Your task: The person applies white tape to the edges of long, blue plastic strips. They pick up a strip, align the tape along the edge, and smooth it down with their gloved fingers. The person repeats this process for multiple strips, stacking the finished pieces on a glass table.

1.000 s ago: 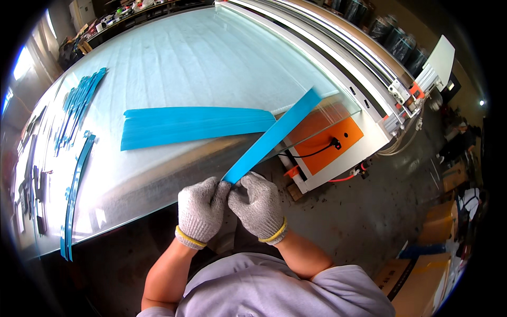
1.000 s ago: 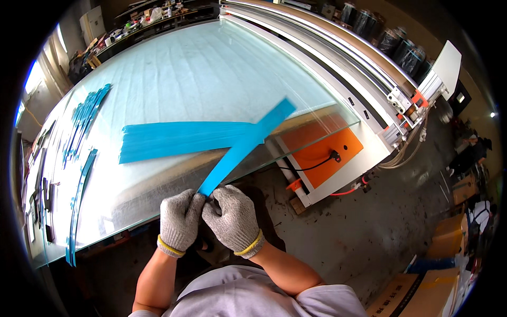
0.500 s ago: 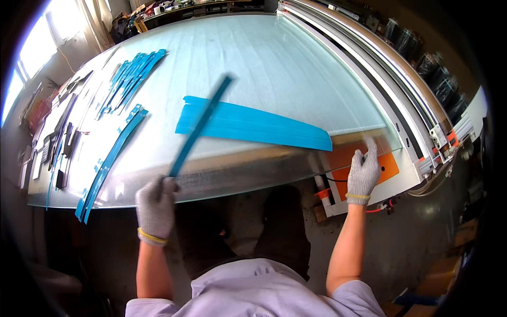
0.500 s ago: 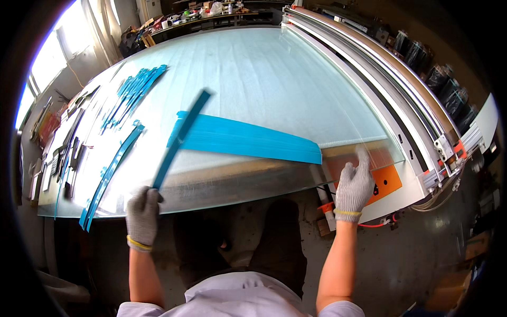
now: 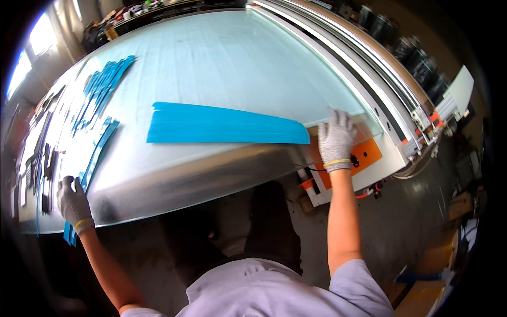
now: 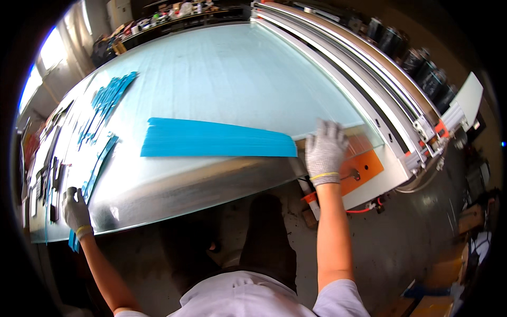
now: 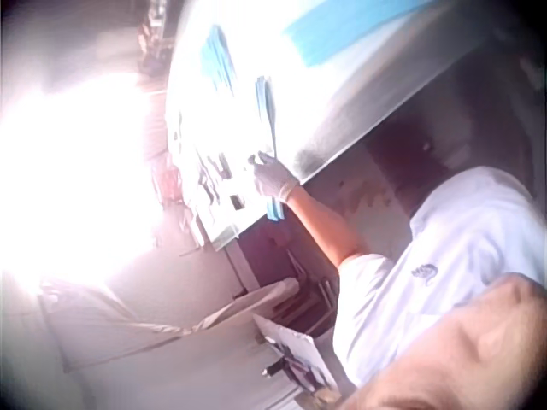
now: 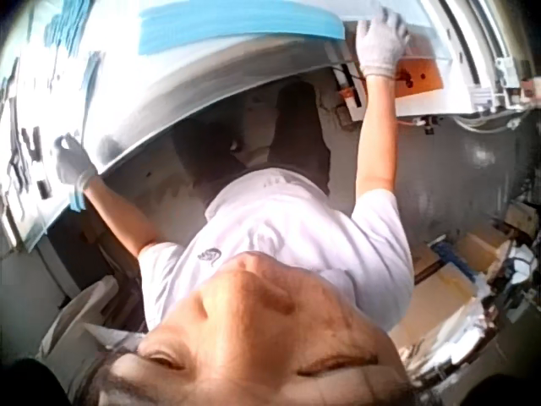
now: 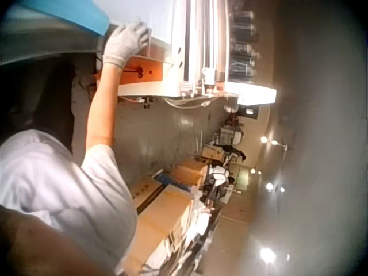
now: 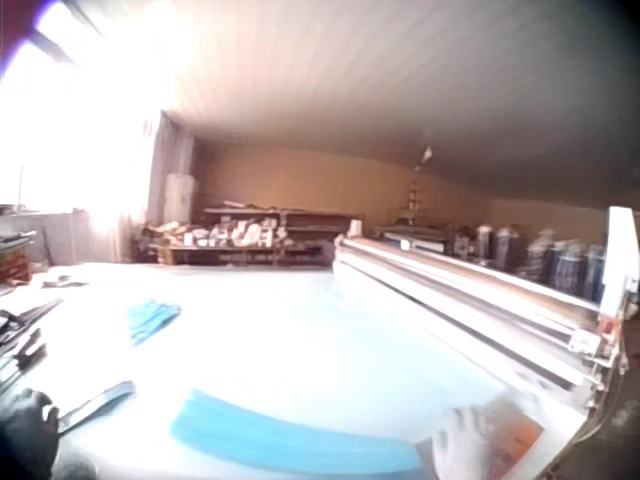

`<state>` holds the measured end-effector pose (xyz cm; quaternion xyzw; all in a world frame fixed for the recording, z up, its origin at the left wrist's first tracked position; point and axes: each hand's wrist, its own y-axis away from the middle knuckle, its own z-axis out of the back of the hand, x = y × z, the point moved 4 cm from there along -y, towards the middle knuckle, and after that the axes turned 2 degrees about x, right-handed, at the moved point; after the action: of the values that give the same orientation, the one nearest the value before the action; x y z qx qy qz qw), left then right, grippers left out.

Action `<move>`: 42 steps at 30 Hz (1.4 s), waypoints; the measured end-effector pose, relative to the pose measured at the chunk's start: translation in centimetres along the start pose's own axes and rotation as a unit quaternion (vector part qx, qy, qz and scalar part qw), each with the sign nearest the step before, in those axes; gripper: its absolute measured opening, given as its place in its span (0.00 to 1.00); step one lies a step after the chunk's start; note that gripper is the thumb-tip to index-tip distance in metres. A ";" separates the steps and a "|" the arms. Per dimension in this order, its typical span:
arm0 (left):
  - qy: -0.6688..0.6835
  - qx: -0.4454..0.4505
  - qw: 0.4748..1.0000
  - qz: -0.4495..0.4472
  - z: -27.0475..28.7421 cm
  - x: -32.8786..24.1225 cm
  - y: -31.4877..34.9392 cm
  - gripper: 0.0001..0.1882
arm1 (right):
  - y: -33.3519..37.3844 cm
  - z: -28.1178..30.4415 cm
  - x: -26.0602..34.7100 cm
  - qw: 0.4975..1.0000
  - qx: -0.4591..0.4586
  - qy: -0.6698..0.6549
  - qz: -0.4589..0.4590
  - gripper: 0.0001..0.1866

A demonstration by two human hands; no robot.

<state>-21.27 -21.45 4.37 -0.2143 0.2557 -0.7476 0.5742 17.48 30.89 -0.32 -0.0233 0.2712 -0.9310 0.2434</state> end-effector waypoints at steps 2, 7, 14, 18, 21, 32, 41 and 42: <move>0.061 -0.066 0.995 -0.034 0.4 -3.5 1.2 0.09 | 0.1 0.8 1.5 0.987 -0.024 -0.138 0.084 0.27; 0.330 0.073 0.922 -0.190 3.4 -16.6 7.7 0.13 | -0.3 0.2 6.4 0.958 0.125 -0.151 0.210 0.33; 0.378 0.142 0.871 -0.281 6.4 -24.7 10.3 0.22 | 4.1 2.7 7.6 0.941 0.159 -0.156 0.254 0.36; 0.367 0.138 0.831 -0.394 8.1 -29.2 11.5 0.25 | 7.0 4.4 7.7 0.952 0.104 -0.171 0.232 0.37; 0.363 0.156 0.816 -0.423 8.2 -31.1 11.9 0.22 | 7.8 5.7 6.9 0.943 -0.011 -0.268 0.195 0.36; 0.387 0.162 0.812 -0.405 7.6 -30.9 12.4 0.15 | 15.9 1.5 3.4 0.579 0.155 -0.764 -0.239 0.15; 0.380 0.180 0.826 -0.375 7.3 -30.9 12.4 0.28 | 15.7 2.5 4.2 0.620 0.059 -0.739 -0.257 0.08; 0.371 0.178 0.831 -0.374 7.4 -31.0 12.4 0.29 | 15.8 2.6 4.3 0.629 0.049 -0.733 -0.254 0.07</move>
<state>0.28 4.91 1.48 0.1055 0.2120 -0.9613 0.1406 21.11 16.02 -6.67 -0.7538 -0.0597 -0.6439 0.1171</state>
